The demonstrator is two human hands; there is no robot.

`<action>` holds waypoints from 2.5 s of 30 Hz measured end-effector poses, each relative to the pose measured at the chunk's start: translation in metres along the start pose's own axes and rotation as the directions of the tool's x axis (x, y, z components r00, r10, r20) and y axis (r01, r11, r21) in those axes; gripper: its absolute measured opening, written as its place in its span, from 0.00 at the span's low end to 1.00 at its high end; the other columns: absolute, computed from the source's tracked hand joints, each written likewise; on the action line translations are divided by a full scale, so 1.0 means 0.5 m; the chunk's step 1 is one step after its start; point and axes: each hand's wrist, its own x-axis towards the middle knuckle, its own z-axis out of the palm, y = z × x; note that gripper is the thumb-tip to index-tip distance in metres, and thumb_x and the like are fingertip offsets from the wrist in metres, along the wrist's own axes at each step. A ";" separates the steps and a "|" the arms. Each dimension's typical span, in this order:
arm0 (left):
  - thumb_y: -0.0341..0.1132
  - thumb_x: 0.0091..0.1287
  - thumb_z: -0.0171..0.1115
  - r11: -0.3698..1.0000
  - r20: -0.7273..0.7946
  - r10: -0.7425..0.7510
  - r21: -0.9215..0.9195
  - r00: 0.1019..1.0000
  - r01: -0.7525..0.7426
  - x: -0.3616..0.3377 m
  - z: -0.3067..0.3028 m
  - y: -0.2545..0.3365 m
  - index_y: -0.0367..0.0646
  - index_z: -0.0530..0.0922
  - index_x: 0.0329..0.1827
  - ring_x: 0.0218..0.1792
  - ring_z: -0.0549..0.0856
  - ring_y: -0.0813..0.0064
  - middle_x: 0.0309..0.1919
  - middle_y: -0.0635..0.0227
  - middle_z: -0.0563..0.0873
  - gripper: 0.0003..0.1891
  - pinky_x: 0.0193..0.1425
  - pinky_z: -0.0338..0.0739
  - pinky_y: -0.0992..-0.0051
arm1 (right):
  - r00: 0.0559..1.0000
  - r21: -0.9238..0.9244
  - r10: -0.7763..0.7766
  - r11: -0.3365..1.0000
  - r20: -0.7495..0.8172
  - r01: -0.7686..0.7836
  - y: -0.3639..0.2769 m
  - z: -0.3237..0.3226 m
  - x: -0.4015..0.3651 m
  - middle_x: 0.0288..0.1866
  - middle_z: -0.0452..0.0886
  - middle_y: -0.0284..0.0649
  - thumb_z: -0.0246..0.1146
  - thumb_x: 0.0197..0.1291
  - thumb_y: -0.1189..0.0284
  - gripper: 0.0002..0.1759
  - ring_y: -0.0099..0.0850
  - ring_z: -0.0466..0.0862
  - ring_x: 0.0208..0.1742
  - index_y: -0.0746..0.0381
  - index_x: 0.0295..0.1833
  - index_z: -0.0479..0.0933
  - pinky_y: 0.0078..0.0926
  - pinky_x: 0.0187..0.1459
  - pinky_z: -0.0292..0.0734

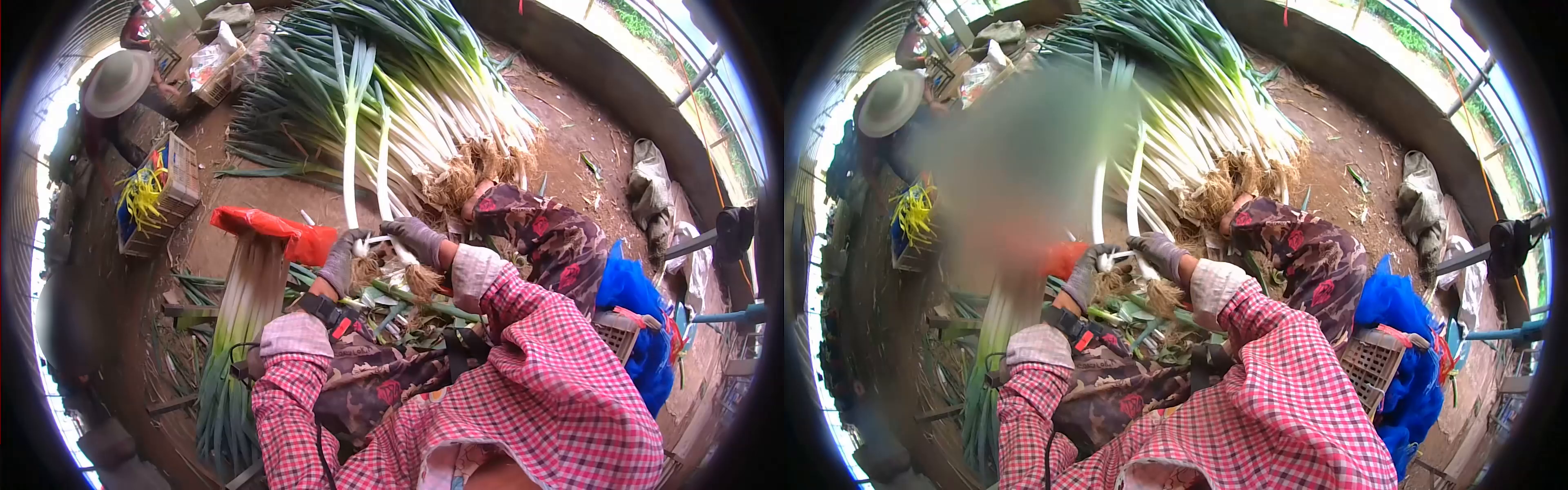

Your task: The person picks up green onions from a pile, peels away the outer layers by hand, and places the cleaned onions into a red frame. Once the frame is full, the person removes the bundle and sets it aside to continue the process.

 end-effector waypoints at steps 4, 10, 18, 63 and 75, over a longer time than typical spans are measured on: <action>0.40 0.66 0.54 0.994 0.089 0.046 -0.104 0.995 -0.037 -0.047 0.062 -0.056 0.38 0.76 0.53 0.40 0.85 0.62 0.41 0.58 0.84 0.18 0.49 0.83 0.61 | 0.997 0.145 -0.081 0.986 0.009 0.079 -0.012 0.023 -0.014 0.39 0.81 0.37 0.51 0.70 0.56 0.23 0.27 0.77 0.40 0.67 0.50 0.76 0.26 0.47 0.73; 0.38 0.67 0.55 0.972 0.041 0.213 0.090 0.976 -0.216 -0.038 0.038 -0.062 0.35 0.75 0.53 0.42 0.85 0.64 0.41 0.58 0.84 0.17 0.50 0.83 0.64 | 0.928 0.337 -0.113 0.942 0.356 -0.014 -0.022 -0.014 -0.071 0.67 0.69 0.43 0.43 0.72 0.52 0.33 0.28 0.66 0.66 0.68 0.69 0.61 0.25 0.69 0.57; 0.43 0.62 0.66 0.853 0.035 0.303 0.436 0.953 -0.287 0.012 -0.007 -0.110 0.41 0.81 0.41 0.32 0.83 0.77 0.32 0.70 0.84 0.14 0.32 0.77 0.75 | 0.831 -0.231 -0.376 0.839 0.410 0.493 0.043 -0.054 -0.190 0.55 0.79 0.41 0.62 0.60 0.74 0.26 0.26 0.77 0.54 0.65 0.64 0.68 0.27 0.55 0.72; 0.52 0.62 0.56 0.457 -0.261 0.612 0.887 0.747 -0.064 0.056 -0.070 -0.066 0.34 0.80 0.44 0.35 0.84 0.59 0.35 0.51 0.85 0.25 0.42 0.75 0.61 | 0.728 -0.321 -0.003 0.897 0.685 0.305 -0.197 0.149 -0.466 0.23 0.78 0.37 0.58 0.64 0.69 0.10 0.26 0.77 0.24 0.66 0.40 0.78 0.27 0.27 0.72; 0.35 0.57 0.67 0.954 0.044 0.203 0.218 0.978 -0.208 -0.018 0.013 -0.047 0.43 0.78 0.42 0.29 0.81 0.74 0.29 0.71 0.82 0.12 0.42 0.79 0.74 | 0.958 0.147 0.280 0.952 -0.057 -0.269 0.049 -0.159 -0.098 0.34 0.76 0.33 0.56 0.63 0.49 0.26 0.27 0.75 0.32 0.59 0.54 0.72 0.25 0.32 0.70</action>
